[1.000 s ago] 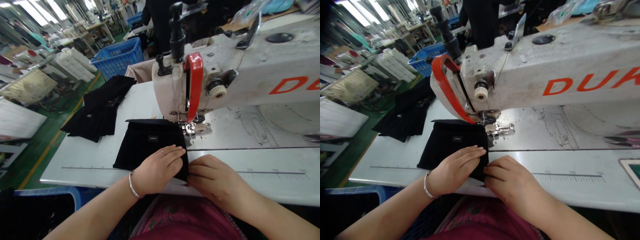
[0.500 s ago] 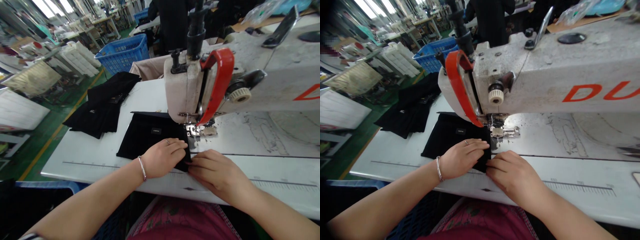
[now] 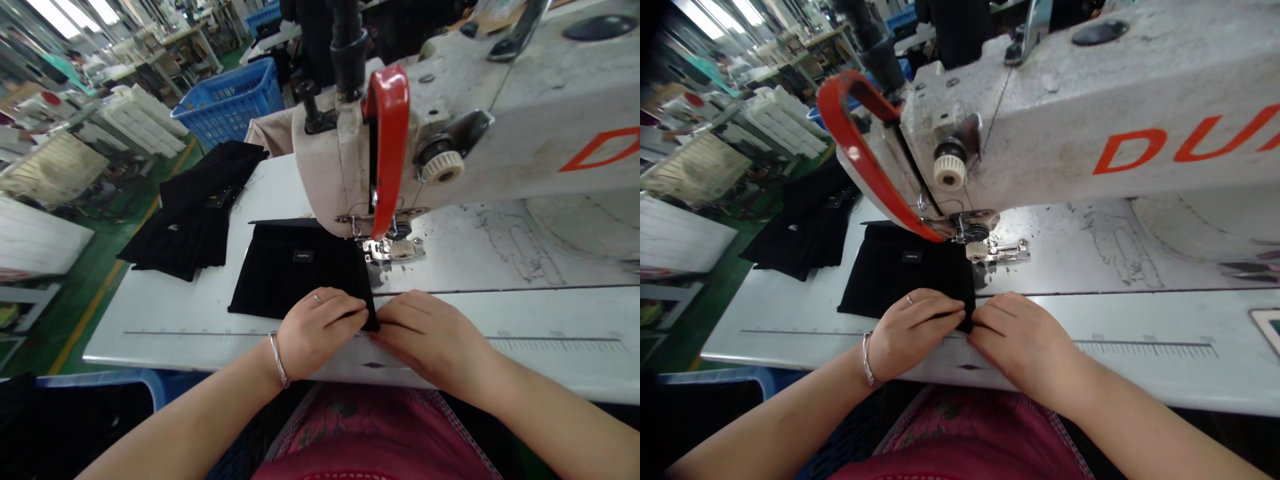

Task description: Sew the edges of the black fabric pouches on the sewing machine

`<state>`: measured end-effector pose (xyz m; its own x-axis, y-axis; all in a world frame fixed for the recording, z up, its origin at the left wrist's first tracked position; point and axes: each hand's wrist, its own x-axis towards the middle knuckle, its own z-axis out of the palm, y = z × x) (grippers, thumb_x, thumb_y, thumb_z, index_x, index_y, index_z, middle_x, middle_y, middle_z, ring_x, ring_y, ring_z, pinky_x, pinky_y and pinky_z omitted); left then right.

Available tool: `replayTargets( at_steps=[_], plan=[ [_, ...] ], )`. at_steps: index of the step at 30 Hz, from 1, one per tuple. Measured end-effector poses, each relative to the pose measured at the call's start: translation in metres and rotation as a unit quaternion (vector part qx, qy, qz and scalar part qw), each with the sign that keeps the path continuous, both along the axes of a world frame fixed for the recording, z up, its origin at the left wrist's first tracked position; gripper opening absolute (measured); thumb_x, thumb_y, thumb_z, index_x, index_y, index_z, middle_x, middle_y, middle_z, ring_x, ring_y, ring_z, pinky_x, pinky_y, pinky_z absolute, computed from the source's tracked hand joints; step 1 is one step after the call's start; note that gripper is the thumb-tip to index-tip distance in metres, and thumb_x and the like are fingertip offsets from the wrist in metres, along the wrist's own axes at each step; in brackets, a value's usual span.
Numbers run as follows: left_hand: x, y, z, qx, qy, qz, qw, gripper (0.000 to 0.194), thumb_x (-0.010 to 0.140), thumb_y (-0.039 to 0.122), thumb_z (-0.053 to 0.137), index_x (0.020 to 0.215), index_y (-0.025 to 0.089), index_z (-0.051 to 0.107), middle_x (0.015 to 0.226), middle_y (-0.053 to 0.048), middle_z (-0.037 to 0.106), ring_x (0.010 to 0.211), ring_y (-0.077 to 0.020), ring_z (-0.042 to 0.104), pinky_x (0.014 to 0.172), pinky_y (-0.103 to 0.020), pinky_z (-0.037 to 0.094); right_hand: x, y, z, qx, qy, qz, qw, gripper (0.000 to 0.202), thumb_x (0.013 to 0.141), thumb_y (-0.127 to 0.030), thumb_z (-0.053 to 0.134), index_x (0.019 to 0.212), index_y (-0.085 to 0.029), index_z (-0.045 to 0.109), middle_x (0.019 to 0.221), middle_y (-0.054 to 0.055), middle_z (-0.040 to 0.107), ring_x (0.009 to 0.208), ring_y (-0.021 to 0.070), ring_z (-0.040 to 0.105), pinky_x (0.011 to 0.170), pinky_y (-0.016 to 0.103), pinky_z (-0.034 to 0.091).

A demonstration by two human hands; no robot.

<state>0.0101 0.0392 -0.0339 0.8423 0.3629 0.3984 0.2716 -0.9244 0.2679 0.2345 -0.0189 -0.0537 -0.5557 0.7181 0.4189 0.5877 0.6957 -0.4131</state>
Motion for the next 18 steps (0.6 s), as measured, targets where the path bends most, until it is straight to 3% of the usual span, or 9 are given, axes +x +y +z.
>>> replayTargets(
  at_steps=[5,13,18],
  plan=[
    [-0.0001,0.0013,-0.0041,-0.019,0.019,-0.035,0.999,0.020,0.092,0.012,0.052,0.108,0.015,0.063,0.109,-0.007,0.069,0.099,-0.0179,0.064,0.089,-0.035,0.054,0.0063,-0.0084,0.0034,-0.031,0.011,0.005,0.999,0.017,0.094,-0.019,0.051,0.102,-0.020,0.066,0.095,0.003,0.064,0.089,0.0174,0.056,0.079,0.036,0.045],
    [-0.0001,0.0008,-0.0048,-0.040,0.009,-0.039,0.998,0.022,0.092,0.014,0.052,0.111,0.018,0.063,0.108,-0.006,0.069,0.102,-0.0181,0.064,0.091,-0.036,0.054,0.0055,-0.0092,0.0059,-0.046,0.012,-0.007,0.999,0.016,0.093,-0.019,0.052,0.097,-0.021,0.067,0.089,0.003,0.064,0.084,0.0175,0.057,0.074,0.036,0.046],
    [0.0019,0.0002,-0.0028,-0.045,0.007,-0.048,0.998,0.021,0.092,0.011,0.054,0.109,0.016,0.064,0.106,-0.006,0.070,0.106,-0.0175,0.063,0.096,-0.035,0.053,0.0051,-0.0097,0.0082,-0.032,0.007,-0.016,0.999,0.013,0.091,-0.016,0.053,0.093,-0.019,0.066,0.114,0.006,0.062,0.107,0.0210,0.056,0.090,0.039,0.046]
  ],
)
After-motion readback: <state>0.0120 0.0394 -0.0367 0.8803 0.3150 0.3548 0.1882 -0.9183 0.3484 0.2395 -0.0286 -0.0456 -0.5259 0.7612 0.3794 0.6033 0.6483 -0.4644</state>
